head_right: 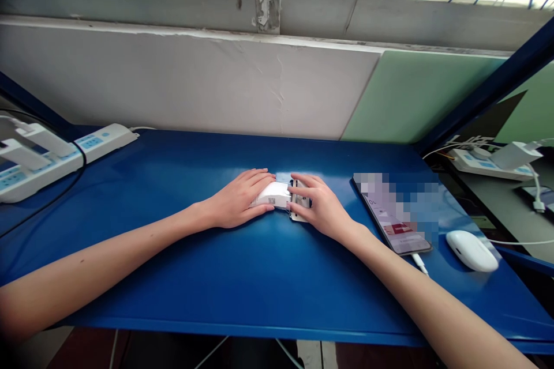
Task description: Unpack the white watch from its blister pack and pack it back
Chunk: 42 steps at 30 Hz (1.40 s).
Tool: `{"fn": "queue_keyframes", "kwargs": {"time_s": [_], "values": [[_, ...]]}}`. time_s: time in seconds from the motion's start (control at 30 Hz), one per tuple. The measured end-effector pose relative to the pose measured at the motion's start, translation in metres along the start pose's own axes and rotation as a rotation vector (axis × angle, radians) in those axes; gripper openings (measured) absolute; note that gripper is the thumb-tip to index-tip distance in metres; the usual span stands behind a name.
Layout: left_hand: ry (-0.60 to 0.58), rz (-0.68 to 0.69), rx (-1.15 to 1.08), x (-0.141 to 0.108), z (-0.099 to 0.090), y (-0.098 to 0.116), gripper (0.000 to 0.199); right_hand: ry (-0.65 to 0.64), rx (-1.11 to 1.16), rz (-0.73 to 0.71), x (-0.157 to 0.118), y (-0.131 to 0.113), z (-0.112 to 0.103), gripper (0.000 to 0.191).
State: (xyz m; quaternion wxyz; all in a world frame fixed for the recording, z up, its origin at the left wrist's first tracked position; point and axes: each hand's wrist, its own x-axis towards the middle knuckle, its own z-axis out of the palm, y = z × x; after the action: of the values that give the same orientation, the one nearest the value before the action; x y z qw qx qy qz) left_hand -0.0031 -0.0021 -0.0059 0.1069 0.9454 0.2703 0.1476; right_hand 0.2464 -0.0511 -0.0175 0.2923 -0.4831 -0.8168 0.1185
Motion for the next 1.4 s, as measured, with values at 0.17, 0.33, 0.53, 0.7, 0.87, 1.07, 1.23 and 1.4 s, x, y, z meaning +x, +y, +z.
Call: {"fn": "queue_keyframes", "kwargs": {"time_s": [0.17, 0.33, 0.53, 0.7, 0.87, 1.07, 1.23, 1.4], "values": [[0.007, 0.015, 0.002, 0.001, 0.000, 0.000, 0.048, 0.023, 0.011, 0.083, 0.001, -0.002, 0.005, 0.024], [0.008, 0.006, 0.033, 0.001, 0.001, 0.002, 0.056, 0.023, -0.020, -0.036, 0.001, -0.005, 0.004, 0.018], [0.014, 0.007, 0.038, 0.000, 0.000, 0.003, 0.058, 0.019, -0.099, -0.125, 0.000, -0.008, 0.000, 0.015], [0.015, 0.001, 0.017, 0.001, -0.001, 0.003, 0.056, 0.007, -0.135, -0.157, 0.000, -0.007, -0.005, 0.016], [0.023, 0.006, 0.028, 0.000, 0.001, 0.001, 0.057, 0.008, -0.191, -0.199, 0.000, -0.005, -0.008, 0.020], [0.023, 0.015, 0.048, 0.000, 0.001, 0.001, 0.056, 0.027, -0.293, -0.251, 0.000, -0.004, -0.012, 0.021], [0.017, 0.005, 0.052, 0.000, 0.001, 0.001, 0.057, 0.008, -0.332, -0.255, 0.001, -0.004, -0.019, 0.019], [0.008, 0.004, 0.047, 0.000, 0.000, 0.000, 0.058, -0.029, -0.323, -0.249, 0.001, 0.001, -0.026, 0.019]]}}
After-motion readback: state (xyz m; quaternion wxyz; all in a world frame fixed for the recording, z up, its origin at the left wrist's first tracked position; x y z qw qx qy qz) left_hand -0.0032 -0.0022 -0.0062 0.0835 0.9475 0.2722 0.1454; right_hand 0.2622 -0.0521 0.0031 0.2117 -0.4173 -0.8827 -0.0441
